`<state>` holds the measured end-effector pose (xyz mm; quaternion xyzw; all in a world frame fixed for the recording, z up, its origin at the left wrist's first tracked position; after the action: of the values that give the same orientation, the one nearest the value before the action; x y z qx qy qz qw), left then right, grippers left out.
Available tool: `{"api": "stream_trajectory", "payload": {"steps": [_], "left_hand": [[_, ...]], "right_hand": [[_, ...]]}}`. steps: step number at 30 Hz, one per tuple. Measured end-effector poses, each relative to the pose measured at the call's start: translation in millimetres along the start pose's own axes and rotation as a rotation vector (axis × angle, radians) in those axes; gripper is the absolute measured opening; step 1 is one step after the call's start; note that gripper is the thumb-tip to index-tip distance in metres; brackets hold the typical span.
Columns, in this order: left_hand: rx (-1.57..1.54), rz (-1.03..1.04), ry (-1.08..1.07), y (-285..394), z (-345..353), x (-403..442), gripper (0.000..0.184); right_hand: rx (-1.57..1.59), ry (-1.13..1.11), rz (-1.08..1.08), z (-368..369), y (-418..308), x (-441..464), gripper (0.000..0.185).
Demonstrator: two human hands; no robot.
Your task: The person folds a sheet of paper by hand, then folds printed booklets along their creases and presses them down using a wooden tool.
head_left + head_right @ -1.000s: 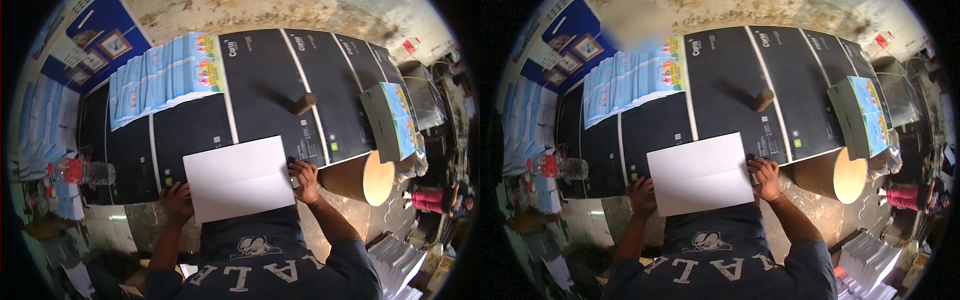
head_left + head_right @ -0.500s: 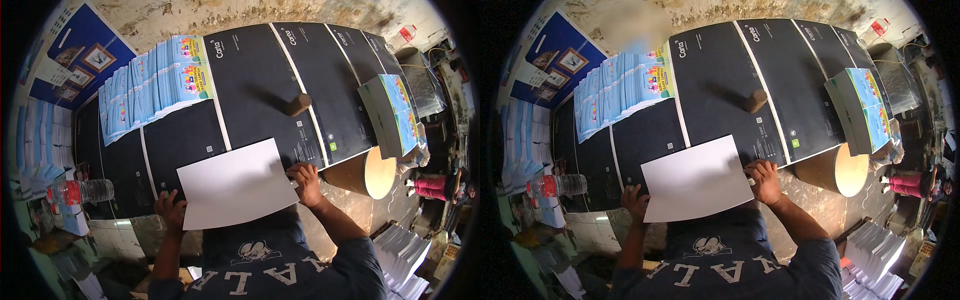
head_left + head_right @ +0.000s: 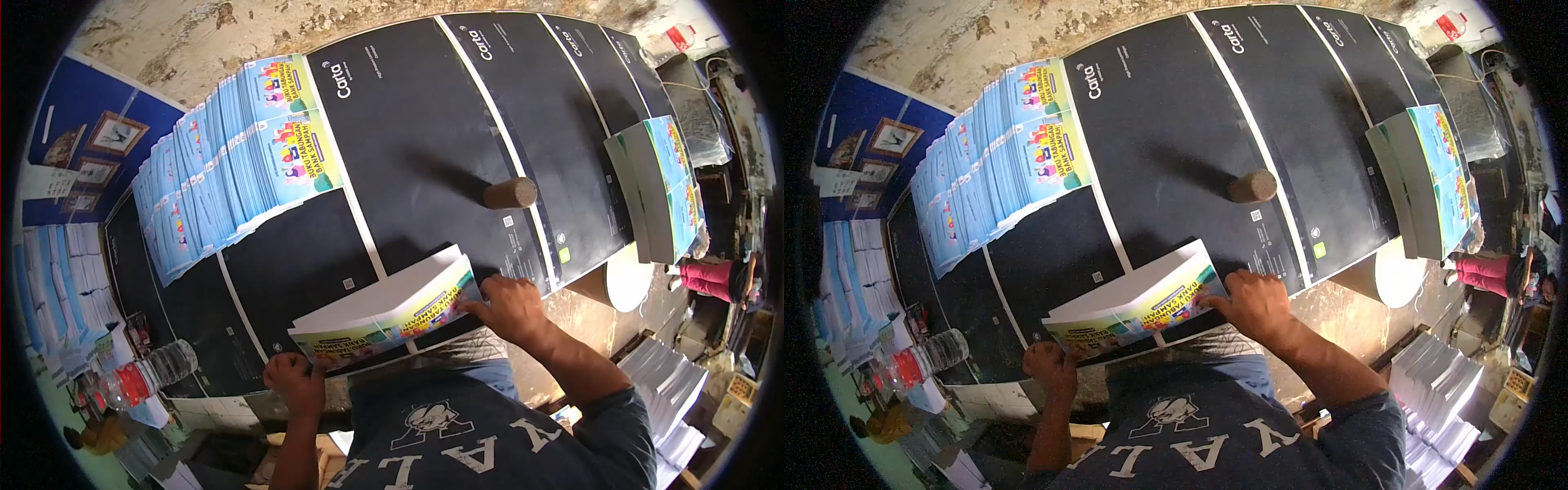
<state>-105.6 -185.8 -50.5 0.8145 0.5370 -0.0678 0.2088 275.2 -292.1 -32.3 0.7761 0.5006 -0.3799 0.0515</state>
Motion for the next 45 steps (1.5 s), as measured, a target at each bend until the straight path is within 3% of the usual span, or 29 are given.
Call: {"api": "stream_trajectory", "payload": {"steps": [6,8,12,14,15,17,18,20,23,28,30,31,36,41,45], "left_hand": [[0.128,-0.084,-0.346,12,-18,31,0.048],[0.226,-0.159,-0.488,12,-23,40,0.057],[0.334,0.042,-0.325,40,-50,65,0.078],[0.407,0.498,-0.257,76,-59,77,0.08],[0.418,0.512,-0.259,90,-63,88,0.08],[0.9,1.015,-0.376,129,-50,87,0.079],[0.912,1.021,-0.374,132,-46,90,0.079],[0.933,1.423,-0.471,140,-31,78,0.076],[0.937,1.371,-0.579,146,-24,83,0.075],[0.852,1.335,-0.634,153,-15,99,0.081],[0.821,1.254,-0.828,154,-14,100,0.082],[0.816,1.28,-0.752,150,-13,100,0.08],[0.819,1.265,-0.782,153,-14,103,0.079],[0.834,1.231,-0.785,159,-16,94,0.074],[0.875,1.179,-0.669,157,-12,85,0.066]], "right_hand": [[-0.014,-0.332,0.019,-19,-7,29,0.063],[-0.014,-0.424,0.054,-19,-7,28,0.063],[-0.002,-0.356,0.053,-14,-3,25,0.063],[0.078,-0.216,0.02,-5,4,23,0.063],[0.093,-0.209,0.027,-1,6,20,0.063],[0.118,-0.129,0.0,-2,6,19,0.063],[0.128,-0.121,0.0,-3,5,17,0.063],[0.113,-0.191,0.034,-5,6,16,0.063],[0.131,-0.005,-0.031,4,9,16,0.061],[0.176,-0.072,0.016,1,9,16,0.062],[0.181,-0.097,0.043,-3,12,18,0.062],[0.192,-0.108,0.04,-2,11,18,0.063],[0.202,-0.17,0.068,-3,11,22,0.063],[0.196,-0.136,0.001,-1,11,20,0.061],[0.176,-0.078,-0.016,2,11,17,0.06]]}}
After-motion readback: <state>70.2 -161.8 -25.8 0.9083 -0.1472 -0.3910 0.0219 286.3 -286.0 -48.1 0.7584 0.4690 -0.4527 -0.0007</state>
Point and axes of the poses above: each hand's wrist, its own x-axis towards the middle knuckle, its own z-axis out of the palm, y = z × x, the point moved 5 cm from there along x, towards the middle knuckle, and after that the axes turned 11 degrees about -y, right-handed, at the moved point
